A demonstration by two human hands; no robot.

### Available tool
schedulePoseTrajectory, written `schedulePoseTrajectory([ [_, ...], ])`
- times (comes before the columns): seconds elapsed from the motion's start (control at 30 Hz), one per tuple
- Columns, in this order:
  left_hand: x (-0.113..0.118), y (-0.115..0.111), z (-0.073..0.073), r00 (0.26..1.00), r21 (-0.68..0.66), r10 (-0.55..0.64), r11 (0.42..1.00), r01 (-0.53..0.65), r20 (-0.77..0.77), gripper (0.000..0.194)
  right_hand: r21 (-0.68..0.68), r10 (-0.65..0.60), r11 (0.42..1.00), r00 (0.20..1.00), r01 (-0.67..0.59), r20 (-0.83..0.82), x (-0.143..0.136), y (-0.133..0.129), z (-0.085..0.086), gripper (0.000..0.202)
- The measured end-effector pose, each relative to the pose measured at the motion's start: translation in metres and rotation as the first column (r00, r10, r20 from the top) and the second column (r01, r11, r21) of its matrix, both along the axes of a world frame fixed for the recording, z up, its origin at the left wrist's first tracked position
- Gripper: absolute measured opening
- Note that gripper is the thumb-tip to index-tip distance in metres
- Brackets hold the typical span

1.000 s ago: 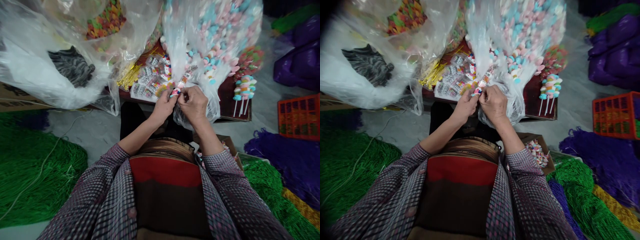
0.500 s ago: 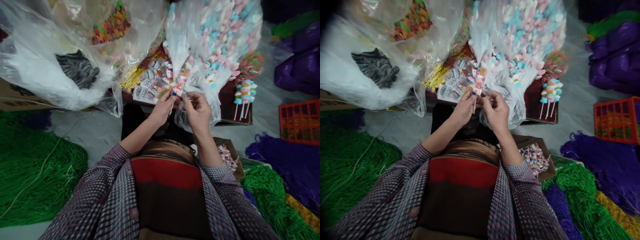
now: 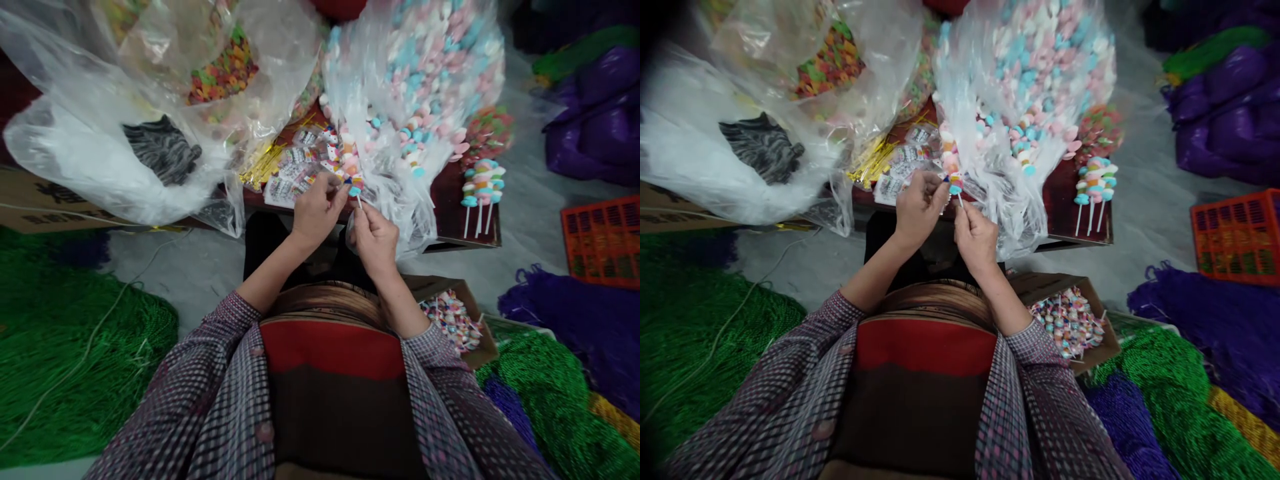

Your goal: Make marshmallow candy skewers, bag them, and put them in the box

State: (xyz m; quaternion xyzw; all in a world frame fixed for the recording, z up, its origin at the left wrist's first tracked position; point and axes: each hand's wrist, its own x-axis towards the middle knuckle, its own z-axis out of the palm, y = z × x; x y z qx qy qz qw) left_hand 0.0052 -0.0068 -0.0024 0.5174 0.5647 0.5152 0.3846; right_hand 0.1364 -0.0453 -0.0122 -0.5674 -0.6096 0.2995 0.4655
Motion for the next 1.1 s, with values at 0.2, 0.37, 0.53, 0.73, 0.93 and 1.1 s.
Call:
schedulePoseTrajectory([
  [0.2,-0.003,0.002,0.003,0.970,0.123,-0.017,0.991,0.048,-0.244,0.010,0.041,-0.014,0.999,0.998,0.012,0.053,0.001,-0.001,-0.002,0.034],
  [0.37,0.006,-0.006,-0.003,0.885,0.151,-0.062,0.977,0.148,-0.462,0.018,0.102,-0.049,0.994,0.993,0.039,0.103,0.005,0.007,-0.009,0.037],
  [0.53,0.004,-0.011,-0.007,0.823,0.148,-0.163,0.947,0.285,-0.545,0.017,0.093,-0.049,0.995,0.988,0.035,0.150,0.008,0.018,-0.014,0.038],
  [0.73,-0.003,-0.005,-0.012,0.848,0.330,0.035,0.929,0.167,-0.529,0.015,-0.088,0.205,0.975,0.979,-0.204,0.001,0.012,0.010,0.002,0.040],
  [0.93,0.005,-0.011,-0.026,0.705,0.397,0.088,0.872,0.288,-0.704,0.028,-0.008,0.073,0.997,0.991,-0.073,0.116,0.011,0.016,-0.014,0.059],
  [1.1,0.001,-0.014,-0.028,0.763,0.408,0.055,0.869,0.282,-0.644,0.034,0.097,-0.016,0.995,0.990,0.003,0.138,0.014,0.023,-0.026,0.066],
])
